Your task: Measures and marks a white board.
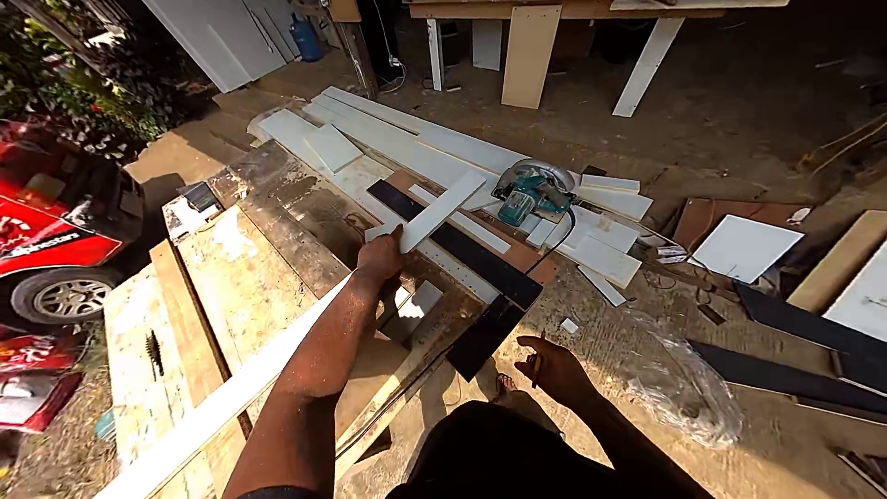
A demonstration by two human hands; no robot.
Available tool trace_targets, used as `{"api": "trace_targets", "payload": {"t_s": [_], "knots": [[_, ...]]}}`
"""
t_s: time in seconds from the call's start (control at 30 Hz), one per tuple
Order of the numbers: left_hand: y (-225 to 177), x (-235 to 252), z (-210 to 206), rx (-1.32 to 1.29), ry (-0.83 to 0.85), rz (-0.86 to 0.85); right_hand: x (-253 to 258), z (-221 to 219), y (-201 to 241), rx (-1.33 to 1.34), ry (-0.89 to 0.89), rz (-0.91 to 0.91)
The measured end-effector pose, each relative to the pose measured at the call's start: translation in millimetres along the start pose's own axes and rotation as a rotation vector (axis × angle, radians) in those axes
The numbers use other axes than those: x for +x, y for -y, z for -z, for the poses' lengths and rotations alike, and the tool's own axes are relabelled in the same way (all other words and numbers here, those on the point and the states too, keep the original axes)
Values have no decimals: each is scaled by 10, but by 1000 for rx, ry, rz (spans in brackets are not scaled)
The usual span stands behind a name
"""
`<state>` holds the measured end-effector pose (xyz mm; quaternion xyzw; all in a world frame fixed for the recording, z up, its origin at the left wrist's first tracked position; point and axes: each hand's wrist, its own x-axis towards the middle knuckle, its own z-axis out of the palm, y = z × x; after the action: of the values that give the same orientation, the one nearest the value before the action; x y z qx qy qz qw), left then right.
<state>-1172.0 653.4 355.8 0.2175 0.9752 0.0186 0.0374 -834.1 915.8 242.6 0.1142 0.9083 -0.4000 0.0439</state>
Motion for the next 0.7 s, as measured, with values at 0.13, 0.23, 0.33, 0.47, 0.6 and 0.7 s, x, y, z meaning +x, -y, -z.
{"api": "trace_targets", "payload": {"t_s": [0.13,0.23,0.33,0.47,0.6,0.7], "knots": [[-47,191,-21,-7,11,74,629,327,210,-130,150,130],[8,-41,-36,-117,-114,22,869,356,518,-154,185,236],[-24,-693,80,-322,-309,-60,946,226,980,-69,106,386],[-13,-1847,16,-843,-264,-69,925,-127,1789,57,-31,737],[200,-2456,-98,-1357,-332,-33,889,-529,2540,9,46,1039],[479,-2730,-74,-1444,-492,34,876,-841,2909,-38,138,1154]]}}
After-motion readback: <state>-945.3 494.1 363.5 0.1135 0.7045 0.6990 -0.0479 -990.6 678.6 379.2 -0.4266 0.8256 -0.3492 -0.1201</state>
